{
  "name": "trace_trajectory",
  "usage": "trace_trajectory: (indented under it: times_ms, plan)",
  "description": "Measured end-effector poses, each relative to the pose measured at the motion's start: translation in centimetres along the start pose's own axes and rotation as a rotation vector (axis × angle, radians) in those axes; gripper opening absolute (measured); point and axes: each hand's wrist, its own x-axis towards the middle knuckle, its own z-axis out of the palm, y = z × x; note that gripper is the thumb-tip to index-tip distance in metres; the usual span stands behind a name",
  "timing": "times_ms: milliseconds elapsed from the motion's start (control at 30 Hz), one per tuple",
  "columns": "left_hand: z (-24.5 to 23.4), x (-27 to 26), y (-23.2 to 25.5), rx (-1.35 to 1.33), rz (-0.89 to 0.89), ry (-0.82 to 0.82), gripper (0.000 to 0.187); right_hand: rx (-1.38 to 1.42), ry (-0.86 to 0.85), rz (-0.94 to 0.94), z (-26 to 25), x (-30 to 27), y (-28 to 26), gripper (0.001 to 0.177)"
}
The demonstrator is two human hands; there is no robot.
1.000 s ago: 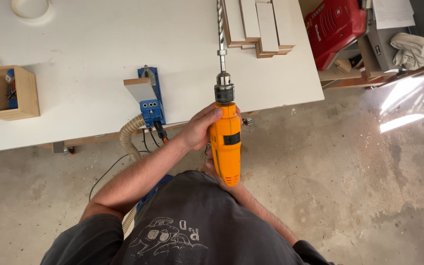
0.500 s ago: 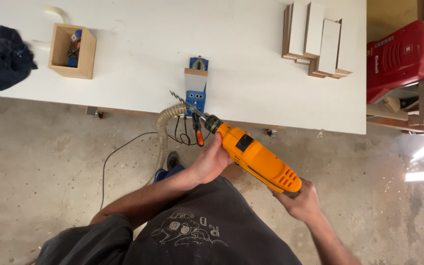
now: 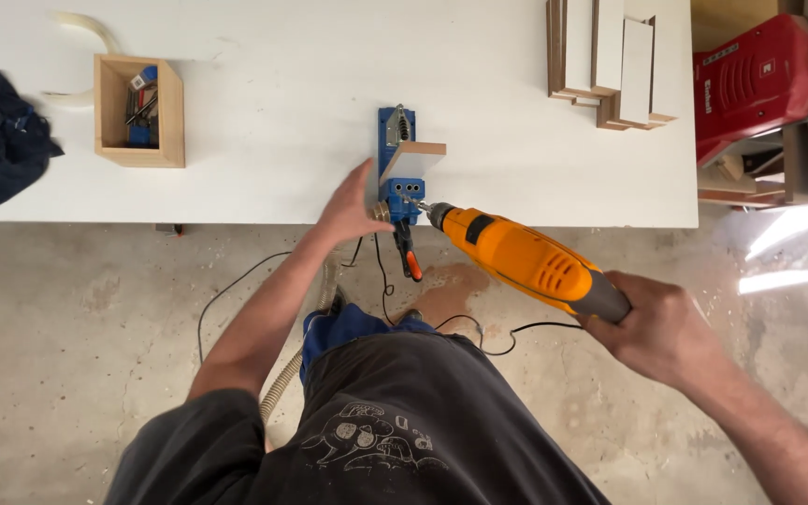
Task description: Drilling pocket holes in wooden boards using a pocket hole jig and a power drill
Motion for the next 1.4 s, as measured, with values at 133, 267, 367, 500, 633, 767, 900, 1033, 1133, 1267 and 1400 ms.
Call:
trace_trajectory:
  times_ms: [133, 267, 367, 500, 633, 767, 900, 1033, 1133, 1267, 1400]
  plan:
    - [1.8, 4.7, -2.2, -0.109, 0.143, -0.074, 0.139, -0.066, -0.006, -0.008, -0.2, 0.6, -2.5, 0.024]
    - [3.2, 6.9, -4.3, -0.136, 0.182, -0.062, 0.118, -0.133, 0.044, -0.064, -0.4, 0.9, -4.4, 0.019]
    - [3.4, 7.3, -4.7, -0.136, 0.195, -0.041, 0.107, -0.167, 0.037, -0.057, -0.4, 1.5, -5.3, 0.015]
    - [3.4, 7.4, -4.8, -0.139, 0.194, -0.029, 0.104, -0.255, 0.047, -0.162, 0.3, 2.6, -5.0, 0.023]
    - [3.7, 7.9, -5.4, -0.158, 0.21, -0.03, 0.106, -0.254, 0.031, -0.153, 0.0, 3.0, -5.9, 0.021]
    - [4.1, 8.1, -5.6, -0.133, 0.217, -0.019, 0.105, -0.276, 0.022, -0.109, -0.4, 3.3, -7.0, 0.024]
    - [3.8, 8.0, -5.3, -0.103, 0.186, -0.039, 0.107, -0.296, 0.025, -0.153, -0.4, 3.8, -7.5, 0.029]
    - [4.3, 8.5, -6.0, -0.129, 0.218, -0.022, 0.108, -0.353, 0.013, -0.135, -0.3, 4.3, -8.3, 0.033]
    - [4.4, 8.6, -6.1, -0.114, 0.223, -0.02, 0.108, -0.324, -0.064, -0.042, -0.8, 4.5, -9.7, 0.02]
    - [4.5, 8.7, -6.2, -0.11, 0.226, -0.019, 0.111, -0.352, -0.084, -0.004, -0.9, 4.9, -10.1, 0.019]
    - [4.8, 9.0, -6.5, -0.099, 0.248, -0.008, 0.11, -0.358, -0.07, -0.018, -0.8, 5.0, -10.2, 0.019]
